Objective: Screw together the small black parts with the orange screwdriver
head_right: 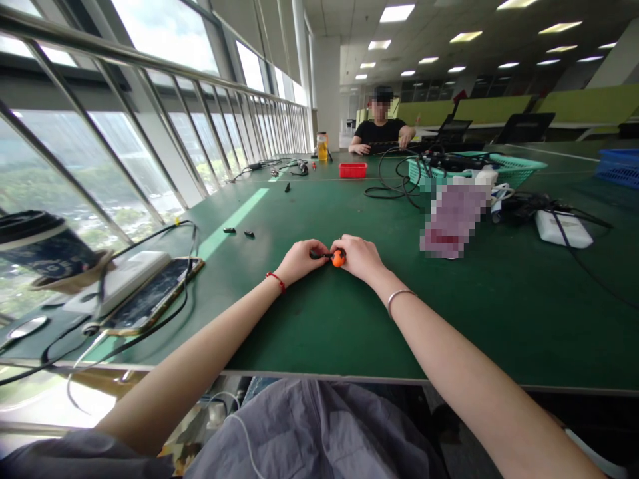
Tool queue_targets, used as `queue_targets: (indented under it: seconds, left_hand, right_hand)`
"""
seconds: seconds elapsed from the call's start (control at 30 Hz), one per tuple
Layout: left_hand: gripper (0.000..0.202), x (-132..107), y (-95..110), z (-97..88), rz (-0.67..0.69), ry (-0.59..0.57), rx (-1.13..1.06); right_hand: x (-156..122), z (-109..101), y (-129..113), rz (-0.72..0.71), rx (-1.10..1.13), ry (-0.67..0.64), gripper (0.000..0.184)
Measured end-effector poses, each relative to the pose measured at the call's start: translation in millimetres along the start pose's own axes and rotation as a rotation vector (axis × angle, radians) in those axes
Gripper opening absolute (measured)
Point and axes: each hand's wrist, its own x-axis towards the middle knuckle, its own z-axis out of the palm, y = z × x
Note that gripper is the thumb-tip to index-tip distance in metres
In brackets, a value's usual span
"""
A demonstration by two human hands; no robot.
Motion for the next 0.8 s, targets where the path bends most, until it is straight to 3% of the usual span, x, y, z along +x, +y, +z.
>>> queue_targets:
  seconds: [0.8]
  left_hand:
    - [0.012, 0.0, -1.5, 2.6, 0.044, 0.011, 0.002]
  right_hand:
    - [-0.8, -1.6, -4.5, 0.001, -0.028, 0.006, 0.017]
